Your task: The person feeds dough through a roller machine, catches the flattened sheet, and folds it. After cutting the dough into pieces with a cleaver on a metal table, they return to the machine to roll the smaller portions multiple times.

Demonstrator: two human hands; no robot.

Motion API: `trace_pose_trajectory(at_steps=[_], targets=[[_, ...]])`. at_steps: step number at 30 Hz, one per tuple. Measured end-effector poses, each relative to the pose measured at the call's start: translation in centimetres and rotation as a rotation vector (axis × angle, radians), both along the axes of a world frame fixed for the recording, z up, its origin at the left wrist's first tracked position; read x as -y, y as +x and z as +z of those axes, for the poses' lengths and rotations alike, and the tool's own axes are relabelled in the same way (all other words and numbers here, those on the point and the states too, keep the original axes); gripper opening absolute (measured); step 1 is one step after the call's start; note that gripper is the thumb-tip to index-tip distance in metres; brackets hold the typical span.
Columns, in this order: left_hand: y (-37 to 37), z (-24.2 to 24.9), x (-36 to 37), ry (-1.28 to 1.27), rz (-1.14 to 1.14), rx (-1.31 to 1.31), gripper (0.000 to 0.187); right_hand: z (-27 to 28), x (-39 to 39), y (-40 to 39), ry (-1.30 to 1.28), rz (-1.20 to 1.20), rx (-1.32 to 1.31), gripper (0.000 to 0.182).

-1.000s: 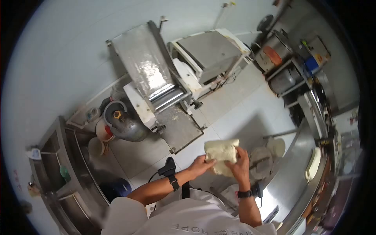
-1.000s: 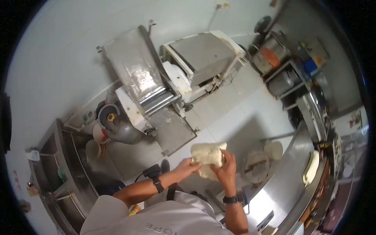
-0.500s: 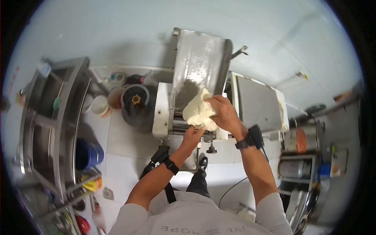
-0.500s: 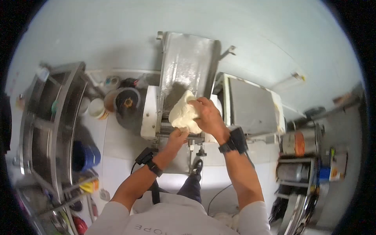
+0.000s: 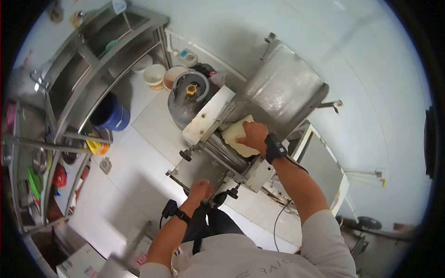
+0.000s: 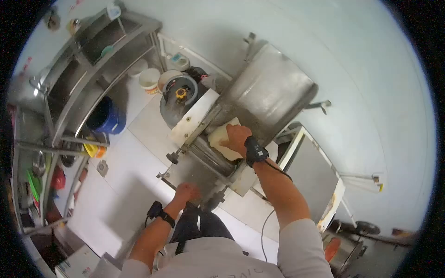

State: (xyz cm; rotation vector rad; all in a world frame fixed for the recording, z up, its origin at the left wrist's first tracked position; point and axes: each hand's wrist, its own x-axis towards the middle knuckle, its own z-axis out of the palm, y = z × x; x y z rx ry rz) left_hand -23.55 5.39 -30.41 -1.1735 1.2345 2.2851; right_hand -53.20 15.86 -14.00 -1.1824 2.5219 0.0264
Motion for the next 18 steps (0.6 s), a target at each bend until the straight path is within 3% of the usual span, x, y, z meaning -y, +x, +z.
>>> trace_pose_trajectory(at_steps=[4, 6, 9, 13, 15, 16, 18], targets=[[-3.9, -3.4, -0.2, 0.117, 0.183, 0.031, 0.029, -1.4, 1.2, -0.3, 0.115, -0.065, 0.088, 0.049], [-6.7, -6.3, -0.4, 0.331, 0.316, -0.034, 0.037, -2.1, 1.6, -0.2, 0.096, -0.057, 0.075, 0.050], [-10.8, -2.0, 0.4, 0.485, 0.487, -0.156, 0.046, -3.2, 2.3, -0.6, 0.145, -0.055, 0.101, 0.050], [-14.9, -8.2, -1.3, 0.698, 0.668, -0.301, 0.051, -4.6, 3.0, -0.8, 0.179, -0.046, 0.107, 0.048], [-15.6, -9.8, -1.8, 0.853, 0.782, -0.346, 0.052, -5.3, 3.0, -0.8, 0.076, -0.069, 0.079, 0.044], [-15.4, -9.7, -1.9, 0.860, 0.787, -0.339, 0.052, -5.6, 3.1, -0.8, 0.086, -0.067, 0.083, 0.044], [-14.8, -9.0, -2.0, 0.527, 0.605, -0.503, 0.052, -5.8, 3.4, -0.8, 0.079, -0.085, 0.094, 0.045]])
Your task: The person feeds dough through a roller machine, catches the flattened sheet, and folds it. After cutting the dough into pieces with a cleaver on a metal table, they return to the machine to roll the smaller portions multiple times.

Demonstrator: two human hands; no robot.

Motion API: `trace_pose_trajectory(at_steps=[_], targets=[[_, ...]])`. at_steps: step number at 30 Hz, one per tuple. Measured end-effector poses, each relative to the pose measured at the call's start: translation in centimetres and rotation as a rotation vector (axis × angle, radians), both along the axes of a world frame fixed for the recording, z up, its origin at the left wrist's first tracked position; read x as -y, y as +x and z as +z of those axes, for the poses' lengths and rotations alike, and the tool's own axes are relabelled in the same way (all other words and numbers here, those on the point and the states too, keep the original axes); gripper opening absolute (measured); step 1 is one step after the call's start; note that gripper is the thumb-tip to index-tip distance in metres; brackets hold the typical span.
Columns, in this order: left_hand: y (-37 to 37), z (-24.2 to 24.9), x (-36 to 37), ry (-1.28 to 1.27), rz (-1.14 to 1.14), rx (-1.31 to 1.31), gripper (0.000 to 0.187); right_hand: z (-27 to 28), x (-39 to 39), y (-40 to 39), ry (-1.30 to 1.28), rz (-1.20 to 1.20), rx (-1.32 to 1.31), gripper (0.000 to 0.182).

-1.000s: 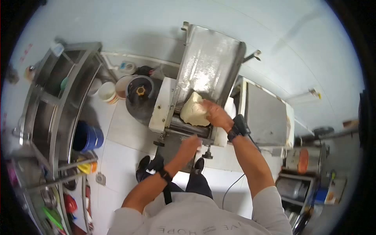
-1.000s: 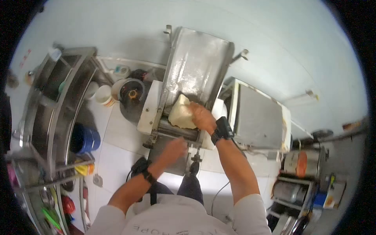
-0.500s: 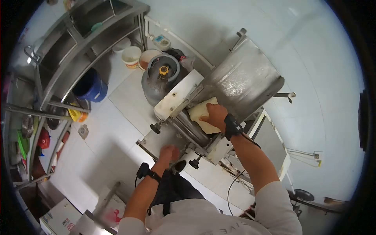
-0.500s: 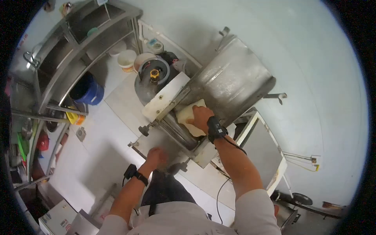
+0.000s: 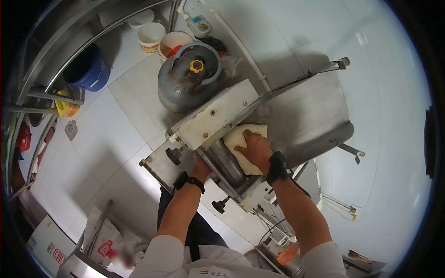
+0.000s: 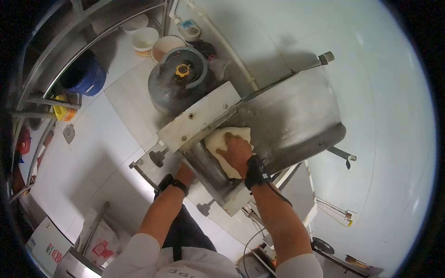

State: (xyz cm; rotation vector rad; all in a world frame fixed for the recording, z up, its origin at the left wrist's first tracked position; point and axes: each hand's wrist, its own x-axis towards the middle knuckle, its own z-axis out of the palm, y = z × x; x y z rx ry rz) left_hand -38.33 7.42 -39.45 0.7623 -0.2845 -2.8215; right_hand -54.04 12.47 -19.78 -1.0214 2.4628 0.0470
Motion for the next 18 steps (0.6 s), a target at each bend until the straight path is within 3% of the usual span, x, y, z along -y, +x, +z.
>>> trace_pose_trajectory(at_steps=[1, 2, 4, 15, 18], targets=[[0.1, -2.0, -1.2, 0.008, -0.001, -0.001, 0.052, -0.2, 0.0, 0.0, 0.008, -0.001, -0.001, 0.045], [0.0, -4.0, -2.4, -0.161, 0.061, -0.088, 0.043, -0.4, 0.0, -0.1, -0.017, -0.011, 0.017, 0.044], [0.0, -5.9, -3.3, -0.412, 0.134, -0.203, 0.043, -0.7, 0.2, -0.2, -0.029, -0.030, 0.039, 0.044], [2.8, -8.7, -1.7, -0.720, -0.150, -0.072, 0.041, -1.9, 0.4, -1.0, -0.185, -0.027, 0.162, 0.044], [3.7, -8.9, -0.9, -0.782, -0.208, -0.059, 0.040, -1.5, 0.7, -1.1, -0.079, -0.026, 0.190, 0.044]])
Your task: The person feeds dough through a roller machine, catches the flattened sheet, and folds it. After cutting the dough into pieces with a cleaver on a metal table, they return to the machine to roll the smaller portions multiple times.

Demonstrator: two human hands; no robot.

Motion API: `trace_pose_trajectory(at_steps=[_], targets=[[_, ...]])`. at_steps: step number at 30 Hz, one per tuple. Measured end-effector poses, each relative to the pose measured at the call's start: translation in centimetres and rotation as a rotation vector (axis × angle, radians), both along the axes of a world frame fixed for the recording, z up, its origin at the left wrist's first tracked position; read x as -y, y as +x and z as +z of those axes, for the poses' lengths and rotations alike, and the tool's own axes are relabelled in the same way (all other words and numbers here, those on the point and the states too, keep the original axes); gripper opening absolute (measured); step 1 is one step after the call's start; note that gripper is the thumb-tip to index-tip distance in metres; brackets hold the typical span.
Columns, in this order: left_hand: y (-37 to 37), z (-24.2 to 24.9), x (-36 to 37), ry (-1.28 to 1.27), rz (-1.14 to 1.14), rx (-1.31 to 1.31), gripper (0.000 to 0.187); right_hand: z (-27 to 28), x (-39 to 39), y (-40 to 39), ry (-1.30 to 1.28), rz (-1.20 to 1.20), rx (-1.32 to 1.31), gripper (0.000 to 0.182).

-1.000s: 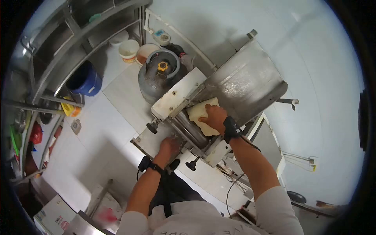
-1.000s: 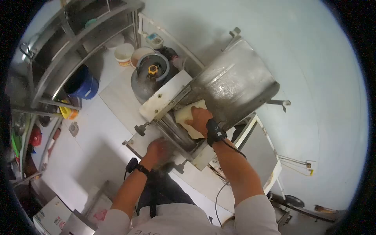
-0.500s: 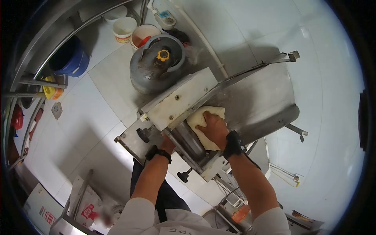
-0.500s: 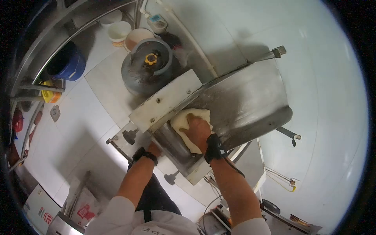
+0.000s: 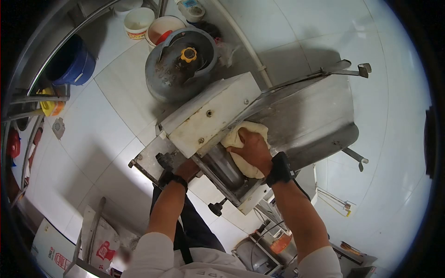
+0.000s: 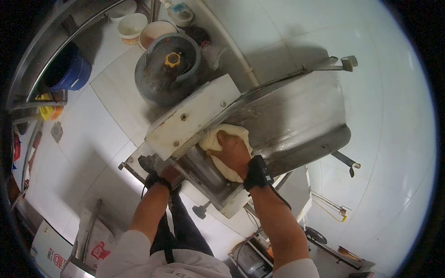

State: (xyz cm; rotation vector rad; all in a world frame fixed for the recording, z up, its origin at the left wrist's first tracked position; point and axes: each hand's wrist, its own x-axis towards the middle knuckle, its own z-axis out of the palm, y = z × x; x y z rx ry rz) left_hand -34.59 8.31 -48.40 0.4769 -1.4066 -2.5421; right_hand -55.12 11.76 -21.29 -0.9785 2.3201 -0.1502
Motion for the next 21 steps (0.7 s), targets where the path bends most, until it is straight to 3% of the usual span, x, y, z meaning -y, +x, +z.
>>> trace_pose_trajectory(at_steps=[3, 7, 10, 12, 13, 15, 21], targets=[[0.6, -0.3, 0.3, -0.060, -0.013, 0.013, 0.040, -0.2, 0.3, 0.2, -0.097, -0.008, -0.009, 0.047], [1.5, -0.6, 0.7, -0.141, -0.013, 0.037, 0.039, 0.6, 0.7, 0.2, -0.042, 0.002, 0.044, 0.046], [2.3, 0.5, 1.1, -0.150, -0.001, 0.052, 0.039, -1.2, -0.5, -0.1, -0.049, -0.133, 0.144, 0.037], [2.9, 1.6, 1.0, 0.238, 0.010, 0.280, 0.041, -2.0, -0.8, 0.0, -0.410, -0.194, 0.222, 0.035], [3.1, 1.8, 1.0, 0.239, 0.014, 0.280, 0.041, -2.0, -0.9, -0.2, -0.409, -0.190, 0.224, 0.035], [3.5, 1.9, 1.1, 0.956, 0.165, 0.363, 0.043, -1.8, -0.9, -0.4, -0.234, -0.078, 0.159, 0.032], [6.2, 1.4, 0.4, 1.184, 0.221, 0.186, 0.050, -1.7, -0.8, 0.2, -0.188, -0.064, 0.121, 0.034]])
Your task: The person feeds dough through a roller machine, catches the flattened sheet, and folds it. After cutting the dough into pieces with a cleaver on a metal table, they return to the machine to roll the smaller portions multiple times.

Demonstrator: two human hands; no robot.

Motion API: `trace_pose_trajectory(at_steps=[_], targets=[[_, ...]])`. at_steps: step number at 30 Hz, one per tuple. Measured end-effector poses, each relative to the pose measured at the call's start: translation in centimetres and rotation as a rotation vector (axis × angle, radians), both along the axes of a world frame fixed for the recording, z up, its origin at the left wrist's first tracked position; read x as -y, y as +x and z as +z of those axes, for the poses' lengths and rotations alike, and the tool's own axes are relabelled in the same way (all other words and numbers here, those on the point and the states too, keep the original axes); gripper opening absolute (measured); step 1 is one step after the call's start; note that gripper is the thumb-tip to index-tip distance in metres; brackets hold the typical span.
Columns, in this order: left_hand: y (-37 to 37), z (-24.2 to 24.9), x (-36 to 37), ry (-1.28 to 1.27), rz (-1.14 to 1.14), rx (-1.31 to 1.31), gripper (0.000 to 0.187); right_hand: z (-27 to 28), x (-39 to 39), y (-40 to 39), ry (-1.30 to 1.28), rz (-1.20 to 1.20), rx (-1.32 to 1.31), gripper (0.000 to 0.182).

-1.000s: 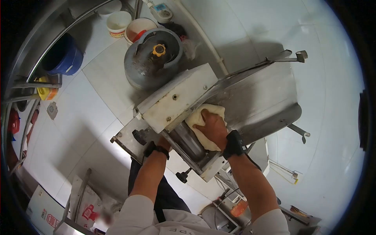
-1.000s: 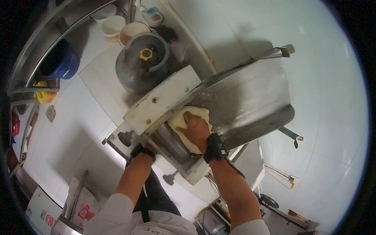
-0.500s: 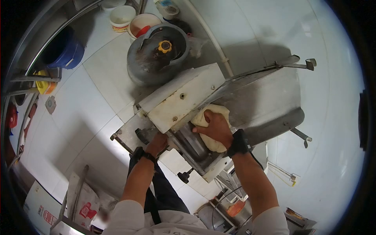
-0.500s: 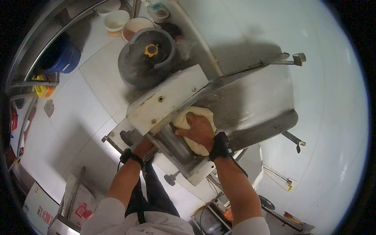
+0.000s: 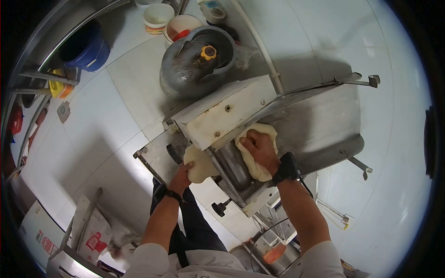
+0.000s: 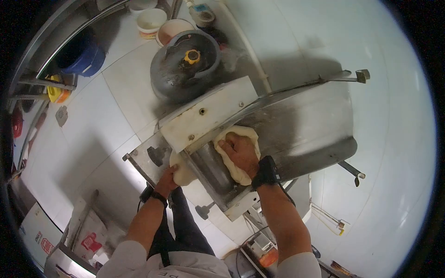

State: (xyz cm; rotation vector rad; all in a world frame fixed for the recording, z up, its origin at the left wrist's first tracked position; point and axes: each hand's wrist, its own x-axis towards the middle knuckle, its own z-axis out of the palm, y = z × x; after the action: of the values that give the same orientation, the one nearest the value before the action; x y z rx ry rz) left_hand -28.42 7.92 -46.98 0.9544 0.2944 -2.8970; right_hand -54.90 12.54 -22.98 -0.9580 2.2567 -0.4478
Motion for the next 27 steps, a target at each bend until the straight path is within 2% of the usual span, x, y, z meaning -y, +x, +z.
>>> trace_pose_trajectory(at_steps=[3, 6, 9, 13, 15, 18, 22, 24, 25, 27], targets=[[1.1, -0.5, -0.7, -0.054, 0.094, 0.005, 0.054, -0.2, 0.2, 0.3, -0.008, 0.007, -0.029, 0.035], [2.8, -0.6, -0.6, -0.125, 0.081, -0.005, 0.056, 0.4, 0.7, 1.0, 0.016, -0.051, -0.013, 0.036], [4.0, 2.5, 0.5, -0.235, 0.120, 0.004, 0.059, -0.6, 0.2, 1.1, -0.036, -0.023, -0.081, 0.038], [5.6, 3.5, 1.3, -0.320, 0.114, -0.049, 0.061, -1.1, -0.1, 1.3, -0.074, 0.019, -0.151, 0.039], [6.4, 5.0, 1.5, -0.396, 0.085, 0.073, 0.062, -1.1, -0.2, 1.4, -0.045, 0.049, -0.167, 0.036], [7.4, 7.8, 1.9, -0.427, 0.060, 0.163, 0.062, -1.8, -0.7, 1.5, -0.134, 0.091, -0.190, 0.029], [9.7, 7.9, 1.8, -0.524, 0.033, 0.171, 0.064, 0.0, -2.3, 2.0, -0.152, 0.199, -0.192, 0.025], [10.7, 8.3, 1.9, -0.575, 0.035, 0.154, 0.063, 1.8, -4.2, 2.5, -0.290, 0.308, -0.282, 0.044], [11.3, 8.3, 1.8, -0.576, 0.036, 0.155, 0.063, 3.6, -4.9, 2.4, -0.291, 0.309, -0.281, 0.044], [12.3, 8.2, 1.8, -0.547, 0.025, 0.232, 0.064, 8.0, -5.9, 2.2, -0.129, 0.462, -0.629, 0.080]])
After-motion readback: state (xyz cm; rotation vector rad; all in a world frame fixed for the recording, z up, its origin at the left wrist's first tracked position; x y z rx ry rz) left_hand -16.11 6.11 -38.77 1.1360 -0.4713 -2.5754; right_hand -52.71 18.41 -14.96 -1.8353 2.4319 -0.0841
